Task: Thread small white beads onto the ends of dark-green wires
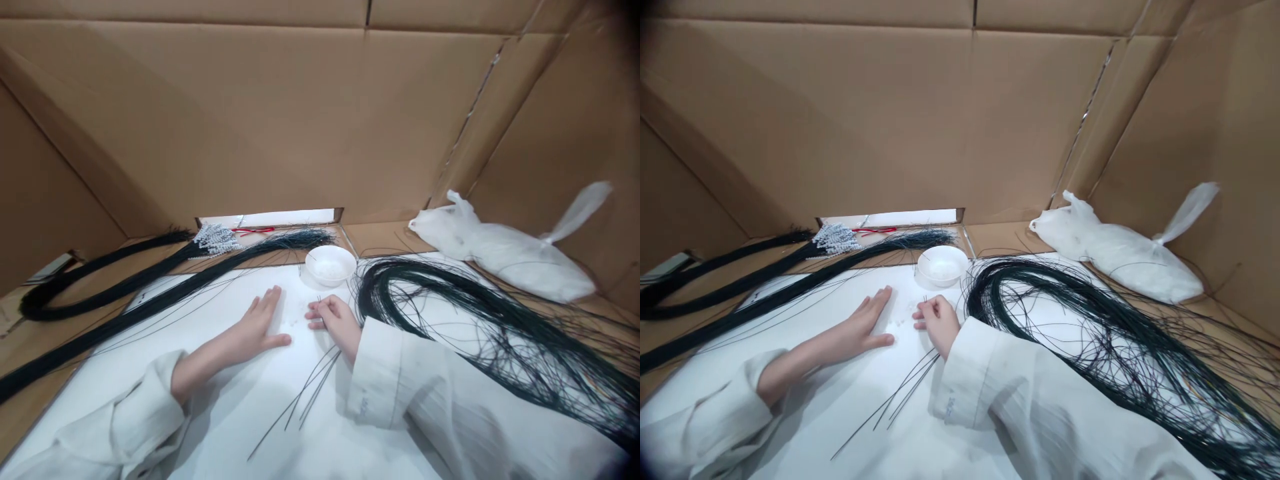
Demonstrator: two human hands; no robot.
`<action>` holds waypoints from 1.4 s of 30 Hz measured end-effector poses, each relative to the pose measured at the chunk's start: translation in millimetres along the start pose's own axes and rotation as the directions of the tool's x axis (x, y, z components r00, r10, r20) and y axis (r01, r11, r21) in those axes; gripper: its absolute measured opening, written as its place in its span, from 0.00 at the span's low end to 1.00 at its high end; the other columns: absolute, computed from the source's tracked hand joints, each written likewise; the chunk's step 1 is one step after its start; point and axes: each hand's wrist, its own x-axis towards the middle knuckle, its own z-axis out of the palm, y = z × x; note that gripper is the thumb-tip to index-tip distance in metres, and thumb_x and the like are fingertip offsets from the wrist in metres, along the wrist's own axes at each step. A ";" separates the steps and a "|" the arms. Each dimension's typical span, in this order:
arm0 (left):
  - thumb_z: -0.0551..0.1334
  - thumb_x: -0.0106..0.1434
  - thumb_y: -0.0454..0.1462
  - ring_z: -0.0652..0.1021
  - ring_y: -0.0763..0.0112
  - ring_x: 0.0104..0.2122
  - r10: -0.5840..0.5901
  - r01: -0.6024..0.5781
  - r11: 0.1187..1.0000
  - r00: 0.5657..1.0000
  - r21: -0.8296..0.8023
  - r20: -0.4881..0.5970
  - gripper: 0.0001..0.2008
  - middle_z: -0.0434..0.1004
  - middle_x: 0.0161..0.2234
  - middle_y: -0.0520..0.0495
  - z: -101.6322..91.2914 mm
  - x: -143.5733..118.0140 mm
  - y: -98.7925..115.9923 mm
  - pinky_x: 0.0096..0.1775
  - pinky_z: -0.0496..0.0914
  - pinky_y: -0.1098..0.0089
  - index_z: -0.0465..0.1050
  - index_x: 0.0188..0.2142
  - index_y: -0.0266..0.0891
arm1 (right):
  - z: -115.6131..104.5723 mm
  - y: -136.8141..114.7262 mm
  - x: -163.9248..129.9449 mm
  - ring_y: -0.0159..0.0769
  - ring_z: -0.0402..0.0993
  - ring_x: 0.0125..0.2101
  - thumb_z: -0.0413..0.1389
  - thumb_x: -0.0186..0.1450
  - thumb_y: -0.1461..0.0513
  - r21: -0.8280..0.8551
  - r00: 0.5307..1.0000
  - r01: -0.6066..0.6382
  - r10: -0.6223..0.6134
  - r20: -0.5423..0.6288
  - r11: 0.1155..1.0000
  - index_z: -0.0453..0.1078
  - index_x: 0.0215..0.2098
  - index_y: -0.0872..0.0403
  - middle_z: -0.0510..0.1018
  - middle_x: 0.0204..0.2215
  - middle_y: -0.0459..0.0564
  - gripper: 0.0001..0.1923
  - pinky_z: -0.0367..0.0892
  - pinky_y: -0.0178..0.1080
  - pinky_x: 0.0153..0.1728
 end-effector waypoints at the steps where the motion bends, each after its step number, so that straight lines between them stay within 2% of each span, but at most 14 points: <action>1: 0.49 0.57 0.55 0.37 0.57 0.61 0.021 -0.021 0.999 1.000 0.035 -0.001 0.46 0.29 0.63 0.34 1.2 3.7 1.9 0.59 0.40 0.53 0.28 0.61 0.28 | -0.2 0.0 2.1 0.32 0.74 0.28 0.55 0.56 0.59 0.002 1.000 0.001 -0.001 0.008 1.000 0.58 0.23 0.56 0.73 0.32 0.52 0.11 0.70 0.37 0.30; 5: 0.45 0.60 0.55 0.39 0.59 0.62 0.101 -0.100 0.990 0.995 0.101 -0.005 0.42 0.32 0.63 0.37 5.7 24.0 12.2 0.59 0.40 0.55 0.31 0.62 0.30 | -0.6 -0.1 10.7 0.31 0.74 0.27 0.58 0.53 0.57 0.028 0.999 0.000 -0.001 0.040 1.000 0.59 0.22 0.56 0.75 0.30 0.52 0.13 0.70 0.39 0.34; 11: 0.40 0.64 0.51 0.43 0.65 0.62 0.165 -0.163 0.985 0.986 0.059 -0.028 0.33 0.40 0.63 0.40 4.5 44.8 18.8 0.59 0.40 0.56 0.40 0.61 0.34 | -3.1 1.3 21.9 0.34 0.75 0.30 0.61 0.49 0.56 0.075 0.996 -0.002 -0.005 0.094 0.997 0.60 0.21 0.56 0.75 0.29 0.51 0.15 0.68 0.40 0.39; 16: 0.41 0.65 0.48 0.49 0.66 0.61 0.251 -0.254 0.966 0.965 -0.038 -0.080 0.26 0.48 0.62 0.42 2.8 55.6 19.7 0.59 0.43 0.55 0.47 0.59 0.40 | -5.8 4.1 30.5 0.37 0.74 0.33 0.61 0.47 0.57 0.051 0.995 0.042 -0.046 0.091 0.998 0.61 0.20 0.55 0.76 0.26 0.48 0.14 0.67 0.42 0.41; 20: 0.43 0.65 0.47 0.52 0.64 0.60 0.249 -0.260 0.964 0.957 -0.063 -0.151 0.25 0.52 0.60 0.41 4.1 62.4 17.4 0.59 0.45 0.55 0.48 0.58 0.40 | -6.2 2.5 29.6 0.36 0.73 0.35 0.60 0.49 0.57 0.035 0.995 0.076 -0.078 0.059 0.996 0.61 0.20 0.55 0.76 0.28 0.49 0.13 0.66 0.41 0.42; 25: 0.47 0.63 0.46 0.63 0.60 0.54 0.160 -0.191 0.978 0.944 -0.082 -0.289 0.25 0.59 0.54 0.35 3.9 41.0 3.4 0.54 0.58 0.58 0.52 0.55 0.34 | -6.8 -3.7 18.4 0.32 0.72 0.28 0.58 0.51 0.57 -0.002 0.994 0.107 -0.107 0.029 0.994 0.62 0.22 0.56 0.74 0.26 0.49 0.11 0.68 0.36 0.33; 29: 0.54 0.60 0.44 0.68 0.59 0.47 0.077 -0.108 0.993 0.915 -0.056 -0.395 0.19 0.67 0.44 0.40 5.6 12.9 -3.3 0.48 0.63 0.59 0.62 0.48 0.37 | -7.0 -4.6 8.5 0.28 0.69 0.21 0.54 0.55 0.59 -0.079 0.989 0.145 -0.142 0.042 0.986 0.61 0.23 0.56 0.72 0.22 0.47 0.09 0.66 0.32 0.22; 34: 0.52 0.62 0.40 0.70 0.63 0.41 0.036 -0.061 0.997 0.909 -0.045 -0.414 0.12 0.69 0.38 0.44 9.0 4.5 9.0 0.45 0.65 0.63 0.69 0.41 0.38 | -4.9 -1.2 1.6 0.31 0.72 0.24 0.54 0.54 0.60 -0.144 0.994 0.106 -0.101 0.039 0.984 0.61 0.22 0.57 0.73 0.25 0.50 0.08 0.68 0.34 0.22; 42: 0.52 0.61 0.37 0.72 0.65 0.37 0.022 -0.067 0.994 0.892 -0.086 -0.452 0.11 0.70 0.34 0.46 12.0 7.5 21.3 0.41 0.67 0.65 0.72 0.36 0.39 | -0.9 -0.5 4.2 0.30 0.73 0.23 0.56 0.53 0.60 -0.069 0.992 0.001 0.007 0.124 0.998 0.60 0.22 0.56 0.75 0.27 0.51 0.09 0.68 0.33 0.21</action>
